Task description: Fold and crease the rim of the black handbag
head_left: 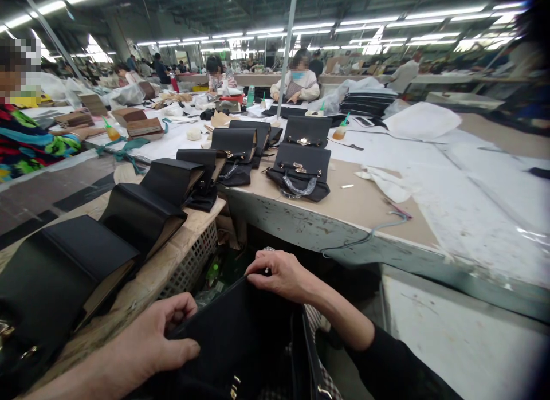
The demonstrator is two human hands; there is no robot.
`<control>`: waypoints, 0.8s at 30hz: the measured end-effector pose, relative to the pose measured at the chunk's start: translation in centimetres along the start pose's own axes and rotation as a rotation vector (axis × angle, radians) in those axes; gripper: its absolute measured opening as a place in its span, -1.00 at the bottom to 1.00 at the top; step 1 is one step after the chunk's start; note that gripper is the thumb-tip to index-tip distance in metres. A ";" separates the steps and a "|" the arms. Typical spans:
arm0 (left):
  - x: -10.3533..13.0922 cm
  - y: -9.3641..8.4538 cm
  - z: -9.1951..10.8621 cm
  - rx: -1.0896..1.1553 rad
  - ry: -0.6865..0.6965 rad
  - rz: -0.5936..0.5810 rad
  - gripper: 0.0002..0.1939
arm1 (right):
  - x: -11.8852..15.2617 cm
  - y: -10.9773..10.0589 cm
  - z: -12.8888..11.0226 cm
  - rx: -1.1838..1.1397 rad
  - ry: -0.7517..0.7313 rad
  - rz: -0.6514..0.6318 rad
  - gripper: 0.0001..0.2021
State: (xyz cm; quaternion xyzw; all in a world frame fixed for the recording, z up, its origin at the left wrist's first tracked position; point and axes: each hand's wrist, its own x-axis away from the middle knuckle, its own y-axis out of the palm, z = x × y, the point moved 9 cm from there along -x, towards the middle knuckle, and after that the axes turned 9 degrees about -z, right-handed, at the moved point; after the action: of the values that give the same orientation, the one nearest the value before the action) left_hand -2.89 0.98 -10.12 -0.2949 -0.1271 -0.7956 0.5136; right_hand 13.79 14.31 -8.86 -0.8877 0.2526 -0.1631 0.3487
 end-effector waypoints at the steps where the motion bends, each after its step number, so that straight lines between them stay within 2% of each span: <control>1: 0.0 -0.1 0.0 -0.012 0.004 0.011 -0.72 | -0.1 0.0 0.0 0.005 -0.003 0.000 -0.85; 7: 0.4 -0.6 -0.2 -0.010 0.055 0.103 -0.66 | -0.3 0.2 0.0 0.016 0.012 -0.006 -0.84; 16: 0.8 -1.3 -1.0 -0.254 0.045 0.187 -0.54 | -0.4 0.0 0.0 0.022 0.033 -0.004 -0.84; 19: 0.7 -1.0 -1.2 -0.185 0.025 0.188 -0.58 | -0.2 -0.1 0.1 0.017 0.039 0.004 -0.84; 24: 0.0 -1.1 -2.7 -0.064 -0.052 0.199 -0.58 | -0.1 -0.1 0.2 -0.005 0.038 -0.013 -0.84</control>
State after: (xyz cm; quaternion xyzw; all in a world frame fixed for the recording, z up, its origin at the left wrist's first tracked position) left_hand -4.77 0.10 -12.12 -0.3431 -0.0851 -0.7362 0.5771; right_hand 13.83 14.51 -8.91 -0.8868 0.2539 -0.1818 0.3407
